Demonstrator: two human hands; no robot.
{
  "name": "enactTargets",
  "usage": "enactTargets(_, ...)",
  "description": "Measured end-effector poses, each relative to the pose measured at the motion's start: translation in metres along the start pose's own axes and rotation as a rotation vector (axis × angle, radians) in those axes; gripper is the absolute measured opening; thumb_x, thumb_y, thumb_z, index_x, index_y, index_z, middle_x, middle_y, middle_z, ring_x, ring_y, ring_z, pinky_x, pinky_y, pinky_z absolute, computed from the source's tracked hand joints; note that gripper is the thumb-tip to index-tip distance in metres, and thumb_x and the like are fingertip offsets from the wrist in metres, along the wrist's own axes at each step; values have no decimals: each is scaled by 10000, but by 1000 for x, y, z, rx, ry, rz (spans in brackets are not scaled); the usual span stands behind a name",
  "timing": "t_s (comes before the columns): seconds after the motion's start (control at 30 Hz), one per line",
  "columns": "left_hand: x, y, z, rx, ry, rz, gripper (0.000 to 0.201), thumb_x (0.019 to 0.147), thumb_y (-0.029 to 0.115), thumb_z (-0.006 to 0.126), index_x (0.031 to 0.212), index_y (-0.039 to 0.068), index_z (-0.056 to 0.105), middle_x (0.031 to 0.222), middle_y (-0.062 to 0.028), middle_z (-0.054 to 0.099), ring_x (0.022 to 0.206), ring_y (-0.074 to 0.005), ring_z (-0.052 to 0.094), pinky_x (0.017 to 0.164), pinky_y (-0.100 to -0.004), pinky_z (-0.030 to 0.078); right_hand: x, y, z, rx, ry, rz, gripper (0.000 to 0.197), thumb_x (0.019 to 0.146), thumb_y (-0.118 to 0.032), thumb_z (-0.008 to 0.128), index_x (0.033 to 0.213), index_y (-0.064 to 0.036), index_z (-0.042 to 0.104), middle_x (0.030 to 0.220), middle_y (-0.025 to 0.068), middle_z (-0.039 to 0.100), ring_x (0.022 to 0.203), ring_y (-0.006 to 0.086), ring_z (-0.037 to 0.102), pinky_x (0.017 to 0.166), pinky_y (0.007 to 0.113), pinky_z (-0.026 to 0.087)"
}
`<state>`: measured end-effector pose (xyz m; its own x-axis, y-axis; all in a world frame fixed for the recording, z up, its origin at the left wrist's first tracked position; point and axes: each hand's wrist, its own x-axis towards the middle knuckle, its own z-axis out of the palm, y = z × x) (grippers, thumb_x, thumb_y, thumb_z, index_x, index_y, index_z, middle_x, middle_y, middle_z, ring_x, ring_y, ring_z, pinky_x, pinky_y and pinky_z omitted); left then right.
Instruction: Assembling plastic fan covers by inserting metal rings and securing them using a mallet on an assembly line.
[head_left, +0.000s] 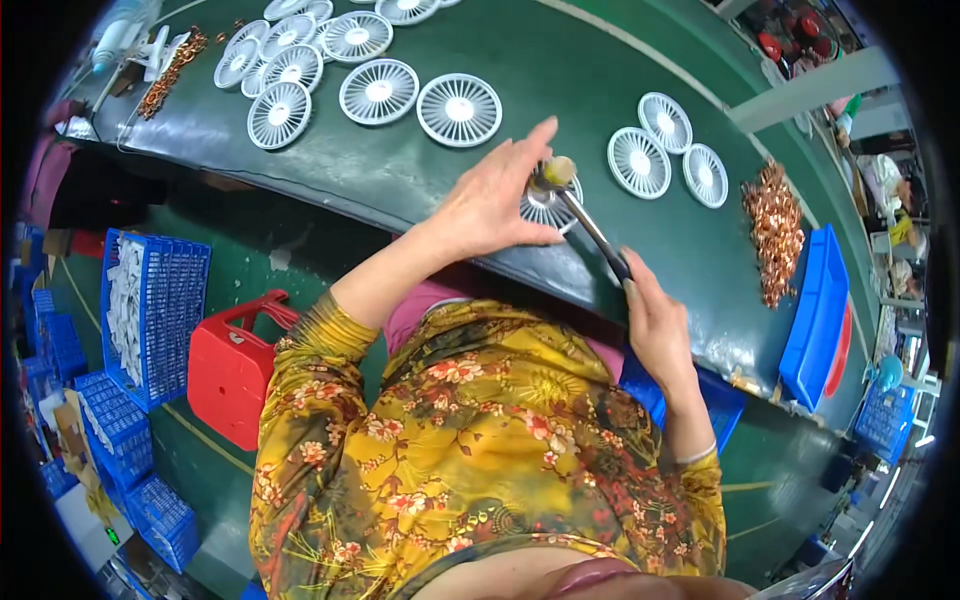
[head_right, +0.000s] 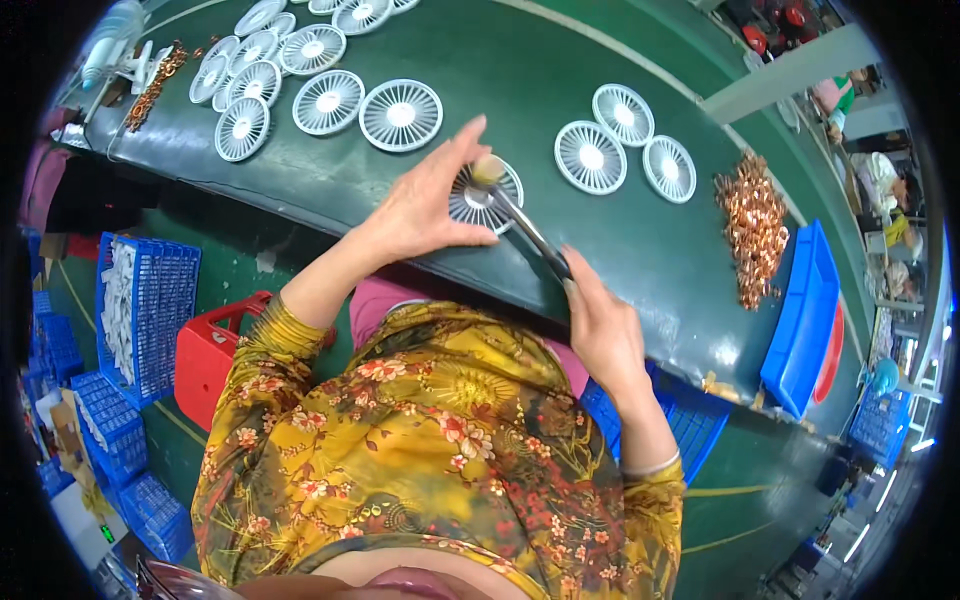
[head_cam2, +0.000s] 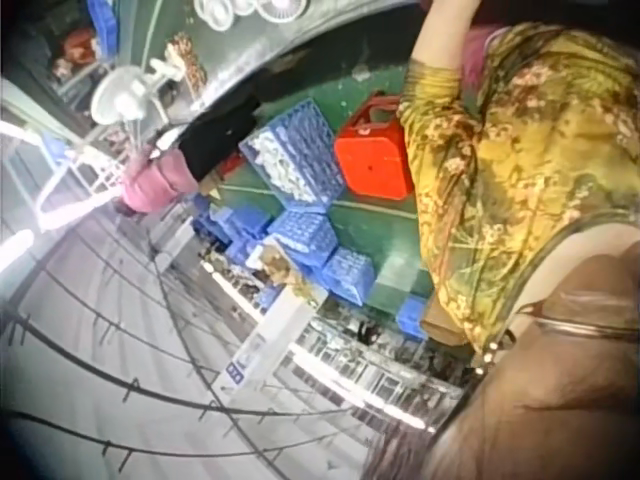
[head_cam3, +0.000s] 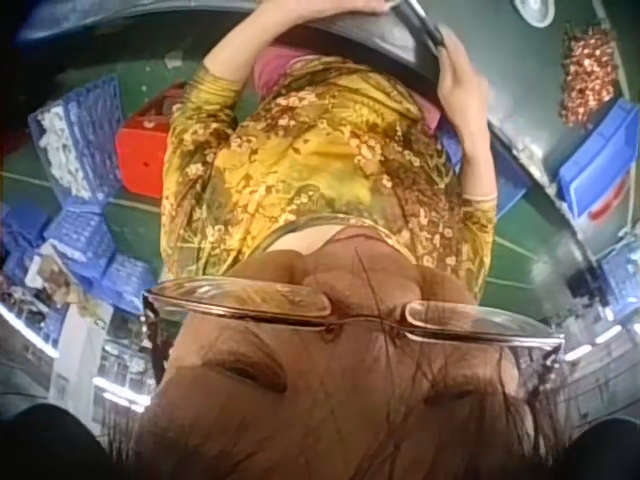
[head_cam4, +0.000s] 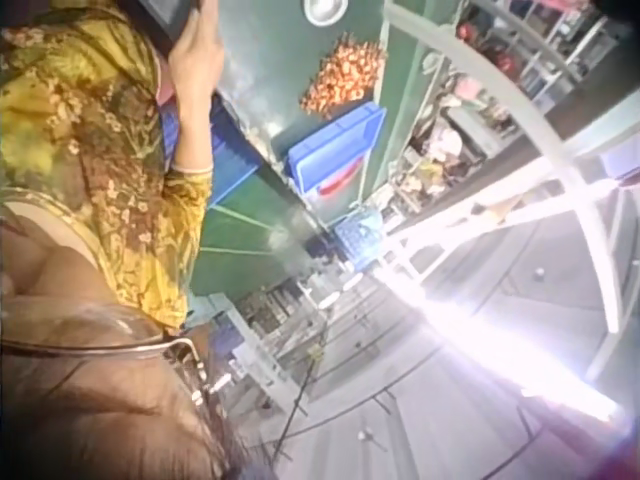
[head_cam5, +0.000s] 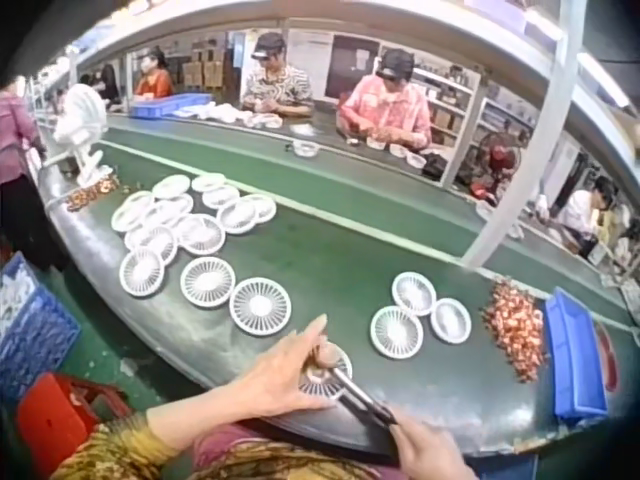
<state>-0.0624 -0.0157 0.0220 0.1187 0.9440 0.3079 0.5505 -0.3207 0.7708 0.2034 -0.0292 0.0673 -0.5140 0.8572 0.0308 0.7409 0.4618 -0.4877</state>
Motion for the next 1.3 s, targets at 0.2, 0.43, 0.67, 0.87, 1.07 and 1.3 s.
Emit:
enactTargets(0.2, 2, -21, -48, 465, 303, 195, 1032, 647, 397, 817, 1447, 51, 263, 1436, -182, 380, 1368, -412, 268, 1128, -497, 205, -28, -8, -26, 104, 25, 71, 360, 907, -58, 554, 1266, -86, 563, 1014, 247, 642, 845, 360, 675, 711, 370, 523)
enactTargets(0.43, -1, -37, -40, 214, 108, -49, 1056, 604, 311, 842, 1454, 113, 247, 1250, -199, 515, 1214, -350, 476, 1001, -409, 406, -5, -1, 1, 43, 71, -40, 350, 913, -120, 564, 1263, -122, 568, 934, 229, 654, 782, 391, 639, 668, 415, 514)
enactTargets(0.67, 4, -22, -38, 151, 125, -65, 1078, 642, 354, 819, 1479, 141, 174, 1289, -186, 510, 1247, -380, 447, 1075, -433, 335, 45, -16, 9, -8, 78, -204, 344, 933, -139, 518, 1275, -113, 541, 963, 234, 645, 810, 407, 636, 689, 450, 506)
enactTargets(0.87, -12, -66, -82, 714, 441, 17, 1003, 687, 454, 772, 1466, 104, 247, 1439, -237, 345, 1376, -436, 224, 1128, -555, 115, 21, -18, -1, 56, -22, 3, 361, 923, -172, 540, 1283, -155, 537, 943, 223, 647, 808, 422, 618, 692, 464, 503)
enactTargets(1.07, -18, -66, -76, 364, 341, -125, 953, 678, 341, 792, 1442, 94, 280, 1280, -222, 471, 1224, -373, 444, 1024, -437, 377, 15, -9, 14, 65, -40, -88, 348, 919, -173, 559, 1266, -147, 562, 983, 215, 655, 814, 399, 637, 698, 441, 523)
enactTargets(1.3, -34, -19, -52, 196, 327, -155, 1078, 591, 228, 853, 1461, 93, 231, 1230, -198, 512, 1159, -345, 511, 972, -401, 432, 49, -47, 11, 263, 153, -313, 350, 934, -96, 526, 1284, -109, 541, 927, 219, 656, 784, 383, 650, 697, 398, 520)
